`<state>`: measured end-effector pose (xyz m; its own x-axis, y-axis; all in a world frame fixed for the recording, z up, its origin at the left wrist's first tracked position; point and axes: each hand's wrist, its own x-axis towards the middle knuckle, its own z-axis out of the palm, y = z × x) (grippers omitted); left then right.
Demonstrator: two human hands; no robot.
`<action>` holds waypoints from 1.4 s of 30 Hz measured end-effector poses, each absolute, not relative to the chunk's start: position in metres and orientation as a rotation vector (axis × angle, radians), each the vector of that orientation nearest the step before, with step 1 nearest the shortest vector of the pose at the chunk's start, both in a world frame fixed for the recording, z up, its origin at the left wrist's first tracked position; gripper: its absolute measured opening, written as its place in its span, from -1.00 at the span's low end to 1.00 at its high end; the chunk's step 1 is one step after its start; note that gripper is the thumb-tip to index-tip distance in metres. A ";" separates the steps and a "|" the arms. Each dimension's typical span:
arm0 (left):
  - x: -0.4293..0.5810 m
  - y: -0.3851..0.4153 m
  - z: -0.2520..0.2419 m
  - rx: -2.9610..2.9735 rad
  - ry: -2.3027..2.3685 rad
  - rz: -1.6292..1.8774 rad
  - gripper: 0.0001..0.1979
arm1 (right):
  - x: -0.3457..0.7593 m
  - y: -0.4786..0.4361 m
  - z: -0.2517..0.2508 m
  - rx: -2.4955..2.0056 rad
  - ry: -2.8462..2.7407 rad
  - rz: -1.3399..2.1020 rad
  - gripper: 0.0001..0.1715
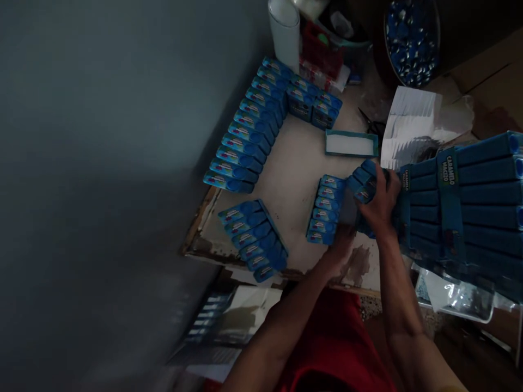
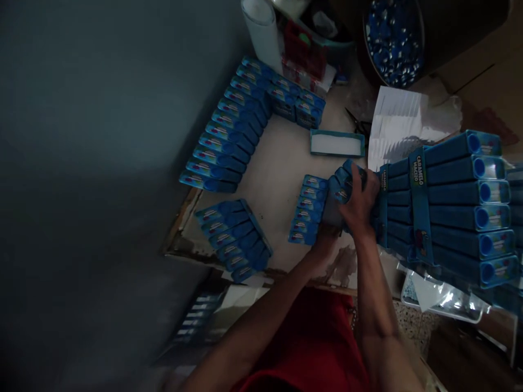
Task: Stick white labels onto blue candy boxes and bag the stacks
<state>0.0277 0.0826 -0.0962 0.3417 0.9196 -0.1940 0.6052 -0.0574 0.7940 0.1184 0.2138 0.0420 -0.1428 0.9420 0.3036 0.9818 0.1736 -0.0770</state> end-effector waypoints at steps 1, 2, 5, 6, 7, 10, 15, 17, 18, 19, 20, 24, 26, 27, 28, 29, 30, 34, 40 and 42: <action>0.017 0.084 -0.099 1.789 1.351 0.433 -0.69 | 0.118 0.211 0.038 -1.845 -2.158 -0.186 -0.11; 0.005 0.084 -0.100 1.840 1.335 0.387 -0.70 | 0.117 0.207 0.034 -1.845 -2.139 -0.167 -0.11; -0.026 0.082 -0.100 2.027 1.264 0.249 -0.75 | 0.116 0.193 0.024 -1.839 -2.057 -0.050 -0.06; -0.034 0.082 -0.099 2.083 1.241 0.209 -0.77 | 0.117 0.188 0.020 -1.834 -2.025 0.017 -0.02; -0.040 0.083 -0.099 2.124 1.223 0.179 -0.79 | 0.118 0.182 0.015 -1.825 -1.990 0.094 0.02; -0.048 0.081 -0.100 2.164 1.196 0.157 -0.82 | 0.124 0.164 -0.001 -1.781 -1.879 0.290 0.10; -0.047 0.057 -0.103 2.239 1.061 0.132 -0.82 | 0.132 0.138 -0.010 -1.750 -1.868 0.455 0.12; -0.047 0.043 -0.103 2.249 1.031 0.122 -0.83 | 0.135 0.127 -0.008 -1.777 -1.906 0.509 0.10; -0.048 0.038 -0.103 2.248 1.024 0.119 -0.83 | 0.136 0.120 -0.007 -1.789 -1.928 0.537 0.09; -0.048 0.034 -0.103 2.248 1.020 0.118 -0.82 | 0.136 0.114 -0.006 -1.793 -1.956 0.568 0.08; -0.048 0.031 -0.103 2.250 1.009 0.118 -0.81 | 0.137 0.109 -0.005 -1.789 -1.992 0.601 0.08; -0.048 0.029 -0.105 2.250 0.972 0.107 -0.80 | 0.134 0.100 -0.011 -1.742 -2.179 0.629 0.05; -0.046 0.028 -0.108 2.241 0.982 0.102 -0.79 | 0.130 0.104 -0.014 -1.777 -2.255 0.536 0.04; -0.046 0.028 -0.110 2.234 0.995 0.102 -0.79 | 0.126 0.106 -0.015 -1.813 -2.289 0.486 0.04; -0.045 0.027 -0.111 2.228 1.004 0.102 -0.78 | 0.122 0.110 -0.016 -1.852 -2.323 0.445 0.06; -0.044 0.026 -0.113 2.222 1.013 0.103 -0.77 | 0.118 0.113 -0.016 -1.890 -2.358 0.420 0.09; -0.044 0.025 -0.114 2.214 1.022 0.102 -0.77 | 0.114 0.117 -0.016 -1.923 -2.392 0.406 0.13; -0.044 0.023 -0.114 2.190 1.026 0.094 -0.77 | 0.105 0.136 -0.024 -1.952 -2.504 0.390 0.21; -0.032 0.029 -0.103 2.168 1.005 0.080 -0.79 | 0.122 0.156 -0.026 -1.816 -2.608 0.553 0.53; -0.024 0.030 -0.097 2.158 1.022 0.085 -0.79 | 0.129 0.151 -0.016 -1.834 -2.532 0.621 0.52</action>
<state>-0.0239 0.0299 -0.0973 0.6811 0.6928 -0.2370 0.6444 -0.4135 0.6433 0.1293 0.1513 -0.0159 -0.3375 0.9046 -0.2606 0.9224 0.2626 -0.2831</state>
